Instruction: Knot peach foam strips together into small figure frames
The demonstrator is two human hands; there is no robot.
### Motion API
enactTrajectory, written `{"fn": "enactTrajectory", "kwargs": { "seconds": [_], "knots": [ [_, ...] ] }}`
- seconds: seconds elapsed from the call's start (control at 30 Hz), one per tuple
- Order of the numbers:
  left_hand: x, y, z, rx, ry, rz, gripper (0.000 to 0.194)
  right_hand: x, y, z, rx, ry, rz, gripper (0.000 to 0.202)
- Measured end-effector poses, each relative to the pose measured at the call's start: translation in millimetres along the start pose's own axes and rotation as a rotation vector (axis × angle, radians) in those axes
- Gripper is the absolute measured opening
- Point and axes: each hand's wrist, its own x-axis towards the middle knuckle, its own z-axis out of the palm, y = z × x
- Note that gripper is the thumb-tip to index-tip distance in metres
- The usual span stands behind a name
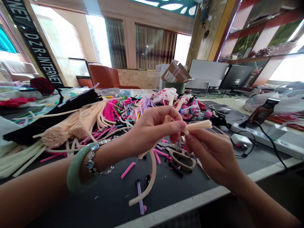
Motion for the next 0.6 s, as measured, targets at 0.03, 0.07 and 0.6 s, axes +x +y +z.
{"fn": "enactTrajectory", "kwargs": {
  "seconds": [0.03, 0.07, 0.6],
  "knots": [
    [-0.2, 0.3, 0.0, -0.003, 0.003, -0.003, 0.006, 0.3, 0.9, 0.1, -0.006, 0.002, -0.005, 0.017],
    [-0.5, 0.6, 0.0, -0.008, 0.007, -0.009, 0.006, 0.6, 2.1, 0.1, -0.013, 0.005, -0.009, 0.016],
    [-1.2, 4.5, -1.6, -0.11, -0.081, -0.179, 0.008, 3.7, 10.9, -5.9, -0.054, -0.006, -0.069, 0.016]
  ]
}}
